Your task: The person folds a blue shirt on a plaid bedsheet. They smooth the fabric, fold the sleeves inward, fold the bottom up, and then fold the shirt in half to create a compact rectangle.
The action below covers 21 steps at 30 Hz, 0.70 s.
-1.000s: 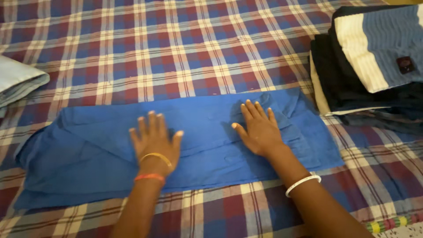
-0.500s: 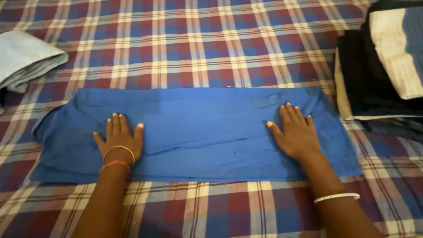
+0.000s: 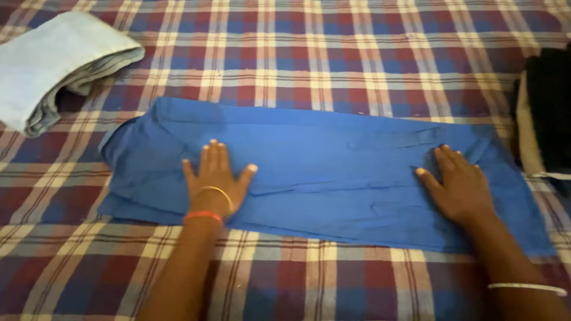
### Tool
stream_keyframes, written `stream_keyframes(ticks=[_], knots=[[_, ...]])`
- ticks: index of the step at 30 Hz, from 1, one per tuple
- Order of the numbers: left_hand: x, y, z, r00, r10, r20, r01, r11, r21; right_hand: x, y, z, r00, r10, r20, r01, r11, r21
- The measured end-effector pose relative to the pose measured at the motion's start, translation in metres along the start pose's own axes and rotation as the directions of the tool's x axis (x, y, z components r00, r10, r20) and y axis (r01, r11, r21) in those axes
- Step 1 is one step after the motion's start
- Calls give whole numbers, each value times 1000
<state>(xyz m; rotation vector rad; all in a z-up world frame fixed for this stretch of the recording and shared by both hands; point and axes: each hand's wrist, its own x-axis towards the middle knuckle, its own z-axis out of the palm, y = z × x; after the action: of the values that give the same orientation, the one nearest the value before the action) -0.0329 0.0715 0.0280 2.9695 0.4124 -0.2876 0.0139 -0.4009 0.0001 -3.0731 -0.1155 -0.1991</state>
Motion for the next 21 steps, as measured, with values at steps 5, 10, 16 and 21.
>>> stream_keyframes(ticks=[5,10,16,21], knots=[[4,-30,-16,985,-45,-164,53,998,43,-1,-36,-31,988,113,-102,-101,989,108],[12,29,13,947,208,-245,-227,972,-53,11,-183,-36,980,-165,-112,189,949,251],[61,-41,12,960,99,-260,-99,995,13,-6,-280,-19,917,-390,82,360,899,249],[82,-113,-3,956,-23,-293,48,996,78,-11,-277,-10,918,-386,95,353,901,253]])
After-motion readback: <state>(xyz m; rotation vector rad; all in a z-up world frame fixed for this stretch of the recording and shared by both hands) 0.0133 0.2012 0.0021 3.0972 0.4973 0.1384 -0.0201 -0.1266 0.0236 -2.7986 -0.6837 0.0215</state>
